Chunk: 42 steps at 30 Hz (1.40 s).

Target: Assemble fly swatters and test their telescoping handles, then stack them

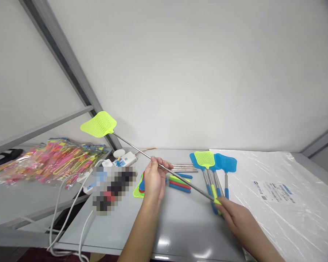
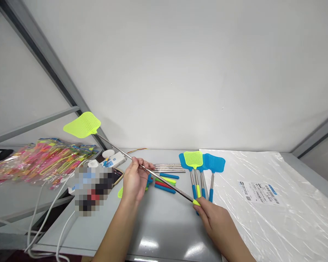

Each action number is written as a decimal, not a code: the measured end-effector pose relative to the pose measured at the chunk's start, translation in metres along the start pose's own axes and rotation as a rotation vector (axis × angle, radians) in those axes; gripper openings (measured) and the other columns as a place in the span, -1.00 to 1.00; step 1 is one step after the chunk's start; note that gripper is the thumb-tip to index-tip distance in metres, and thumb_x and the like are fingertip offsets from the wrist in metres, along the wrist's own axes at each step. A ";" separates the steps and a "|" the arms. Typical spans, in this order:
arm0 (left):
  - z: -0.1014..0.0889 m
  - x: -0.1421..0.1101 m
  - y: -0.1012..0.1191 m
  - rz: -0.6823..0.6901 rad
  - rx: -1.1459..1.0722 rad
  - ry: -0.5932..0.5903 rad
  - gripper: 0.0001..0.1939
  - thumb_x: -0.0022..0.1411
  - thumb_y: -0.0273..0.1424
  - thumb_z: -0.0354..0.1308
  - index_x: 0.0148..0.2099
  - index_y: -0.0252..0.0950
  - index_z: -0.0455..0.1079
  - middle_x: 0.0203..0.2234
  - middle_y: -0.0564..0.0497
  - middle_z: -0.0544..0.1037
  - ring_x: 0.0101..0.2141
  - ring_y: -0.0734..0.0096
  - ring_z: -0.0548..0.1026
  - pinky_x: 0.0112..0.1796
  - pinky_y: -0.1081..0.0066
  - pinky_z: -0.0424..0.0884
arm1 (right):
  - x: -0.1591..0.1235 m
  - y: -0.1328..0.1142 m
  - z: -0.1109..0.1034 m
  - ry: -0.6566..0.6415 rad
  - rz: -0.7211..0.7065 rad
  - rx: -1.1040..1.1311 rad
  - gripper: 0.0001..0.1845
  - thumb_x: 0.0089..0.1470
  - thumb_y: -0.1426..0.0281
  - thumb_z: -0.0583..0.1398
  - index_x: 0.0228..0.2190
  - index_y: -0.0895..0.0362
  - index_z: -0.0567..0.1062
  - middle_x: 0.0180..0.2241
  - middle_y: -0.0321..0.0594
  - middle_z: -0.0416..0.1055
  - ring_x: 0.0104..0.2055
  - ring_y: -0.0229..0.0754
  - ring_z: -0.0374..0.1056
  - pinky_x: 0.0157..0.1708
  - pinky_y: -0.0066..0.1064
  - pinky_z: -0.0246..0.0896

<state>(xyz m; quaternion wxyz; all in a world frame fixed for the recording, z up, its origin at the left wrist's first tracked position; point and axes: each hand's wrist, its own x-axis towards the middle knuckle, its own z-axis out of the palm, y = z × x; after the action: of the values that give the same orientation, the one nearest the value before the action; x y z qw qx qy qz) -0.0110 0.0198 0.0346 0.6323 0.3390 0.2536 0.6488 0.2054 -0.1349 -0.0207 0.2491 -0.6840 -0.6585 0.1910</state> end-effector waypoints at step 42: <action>0.005 -0.023 -0.025 -0.264 0.006 -0.108 -0.60 0.24 -0.11 0.18 0.03 -0.22 0.40 0.09 -0.21 0.44 0.04 0.03 0.44 -0.07 0.12 0.40 | -0.001 0.020 0.005 0.043 -0.013 -0.098 -0.62 0.31 0.16 -0.10 -0.24 0.02 0.45 -0.27 -0.21 0.54 -0.29 -0.09 0.49 -0.35 -0.35 0.30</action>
<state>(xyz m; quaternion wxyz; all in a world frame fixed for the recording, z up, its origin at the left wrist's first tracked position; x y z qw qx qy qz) 0.0087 -0.0018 0.0159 0.7241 0.3389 0.2633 0.5400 0.2188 -0.1356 -0.0364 0.2308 -0.6950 -0.6660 0.1420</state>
